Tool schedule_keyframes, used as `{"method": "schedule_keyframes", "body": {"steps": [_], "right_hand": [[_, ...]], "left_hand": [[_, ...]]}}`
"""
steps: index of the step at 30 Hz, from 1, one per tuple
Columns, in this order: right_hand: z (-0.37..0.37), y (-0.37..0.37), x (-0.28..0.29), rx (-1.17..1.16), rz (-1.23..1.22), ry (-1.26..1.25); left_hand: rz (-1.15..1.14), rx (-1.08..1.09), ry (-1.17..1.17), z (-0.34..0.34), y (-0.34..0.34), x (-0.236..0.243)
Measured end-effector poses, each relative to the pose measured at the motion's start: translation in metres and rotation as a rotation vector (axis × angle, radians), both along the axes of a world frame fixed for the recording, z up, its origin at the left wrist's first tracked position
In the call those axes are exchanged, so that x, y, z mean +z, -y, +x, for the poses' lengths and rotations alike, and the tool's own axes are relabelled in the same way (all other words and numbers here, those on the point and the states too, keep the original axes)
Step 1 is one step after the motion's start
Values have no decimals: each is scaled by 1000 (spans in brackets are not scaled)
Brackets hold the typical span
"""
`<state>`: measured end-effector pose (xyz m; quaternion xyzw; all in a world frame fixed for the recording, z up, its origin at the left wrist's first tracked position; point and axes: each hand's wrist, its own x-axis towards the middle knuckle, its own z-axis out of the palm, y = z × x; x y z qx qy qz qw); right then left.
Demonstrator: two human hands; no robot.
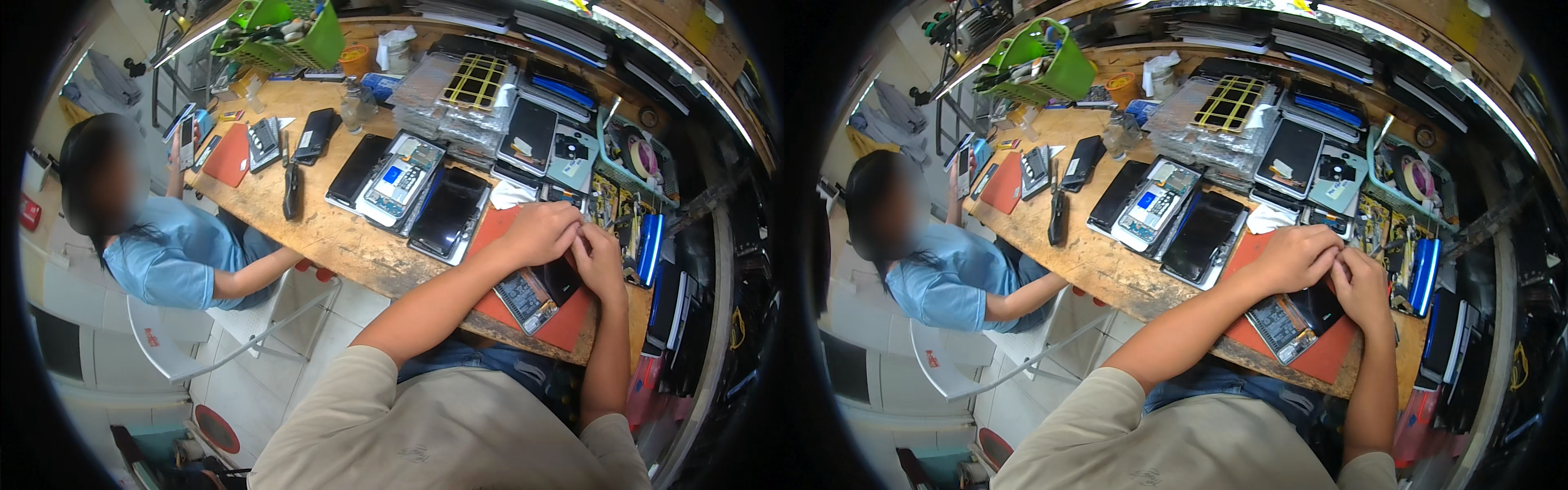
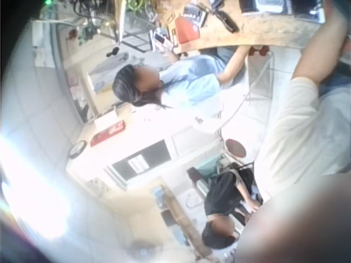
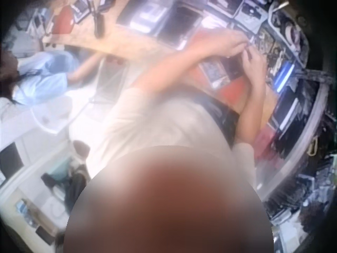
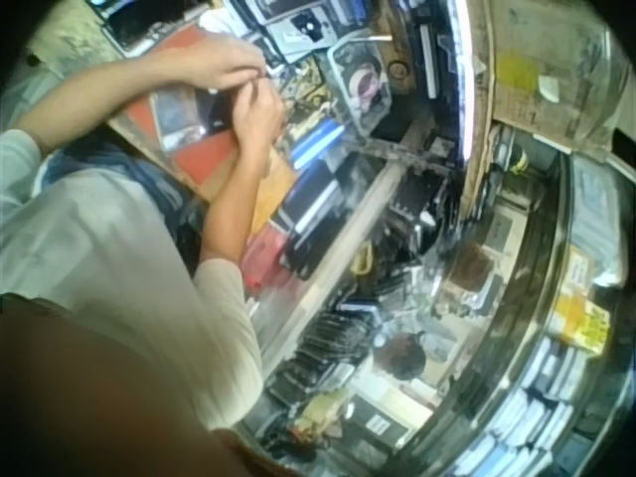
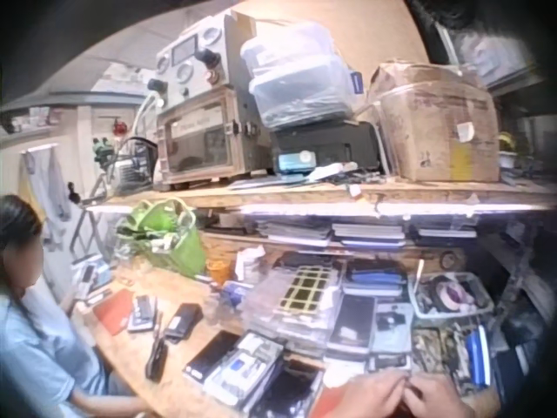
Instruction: The person handles a smartphone, removes its back cover, and manipulates internal components on a cluttered workbench. They also handle a yellow grid-like frame and a black rectangular object, placing items on the table.
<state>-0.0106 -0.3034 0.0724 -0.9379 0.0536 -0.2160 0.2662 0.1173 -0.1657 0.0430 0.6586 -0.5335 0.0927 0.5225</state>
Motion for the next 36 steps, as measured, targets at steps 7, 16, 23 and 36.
{"method": "schedule_keyframes", "body": {"steps": [7,16,23,36], "right_hand": [[3,-2,1,29,-1,28],[6,20,-16,-15,5,6],[1,39,-14,-150,88,23],[-12,46,5,-121,-38,46]], "left_hand": [[89,-20,3,9,-8,9],[-216,202,-352,61,-30,28],[-259,210,-302,26,-62,45],[-31,853,-187,-48,-243,-25]]}}
